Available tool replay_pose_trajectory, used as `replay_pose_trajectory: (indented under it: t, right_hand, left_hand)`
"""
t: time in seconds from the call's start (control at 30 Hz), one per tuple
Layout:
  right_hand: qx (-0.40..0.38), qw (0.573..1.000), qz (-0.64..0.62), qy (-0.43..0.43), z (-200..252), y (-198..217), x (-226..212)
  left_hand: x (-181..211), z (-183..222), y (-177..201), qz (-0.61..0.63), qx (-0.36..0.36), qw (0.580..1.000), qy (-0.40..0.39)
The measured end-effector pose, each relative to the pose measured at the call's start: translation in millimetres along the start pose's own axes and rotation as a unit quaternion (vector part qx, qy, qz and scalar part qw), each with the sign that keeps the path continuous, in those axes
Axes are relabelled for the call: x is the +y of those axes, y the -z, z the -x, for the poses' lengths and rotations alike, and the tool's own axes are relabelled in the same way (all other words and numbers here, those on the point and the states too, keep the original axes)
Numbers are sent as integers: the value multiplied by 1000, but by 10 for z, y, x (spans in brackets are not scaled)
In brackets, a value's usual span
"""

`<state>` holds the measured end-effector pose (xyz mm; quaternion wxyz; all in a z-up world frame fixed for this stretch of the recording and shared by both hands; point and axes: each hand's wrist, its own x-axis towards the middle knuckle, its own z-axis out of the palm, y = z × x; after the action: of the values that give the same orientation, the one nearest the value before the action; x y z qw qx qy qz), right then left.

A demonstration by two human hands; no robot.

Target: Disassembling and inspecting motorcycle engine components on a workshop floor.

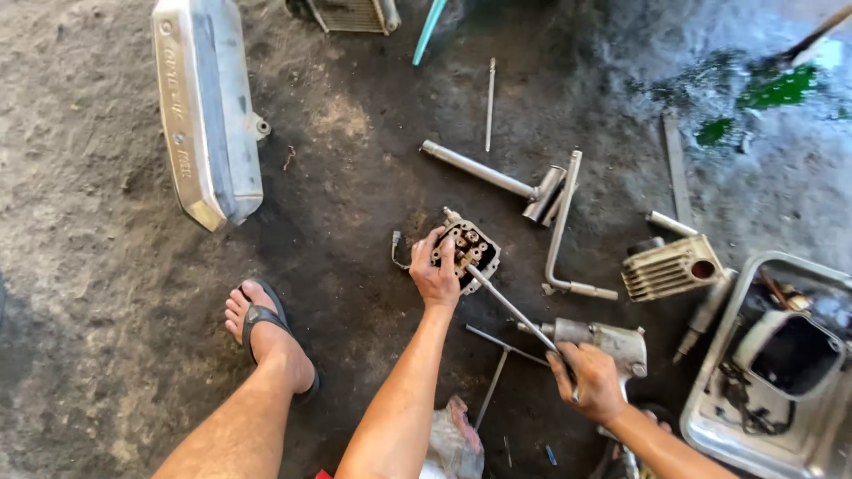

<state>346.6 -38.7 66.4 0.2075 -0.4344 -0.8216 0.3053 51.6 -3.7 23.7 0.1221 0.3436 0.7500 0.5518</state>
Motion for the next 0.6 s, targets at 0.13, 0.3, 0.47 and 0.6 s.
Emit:
replay_pose_trajectory:
  t: [0.13,0.3,0.47,0.6]
  right_hand:
    - [4,1000,11,-24,101,-32,-62]
    - [77,997,-17,12,2,123,-261]
    - [109,994,-19,-21,-97,138,-165]
    - [137,990,-20,-25,-254,226,-92]
  left_hand:
    - [22,34,-14,-1,-9,1000,11]
    - [-6,83,-98,-5,59,997,53]
    - [6,107,-172,-39,83,993,75]
    - [-97,129,-270,-59,115,988,87]
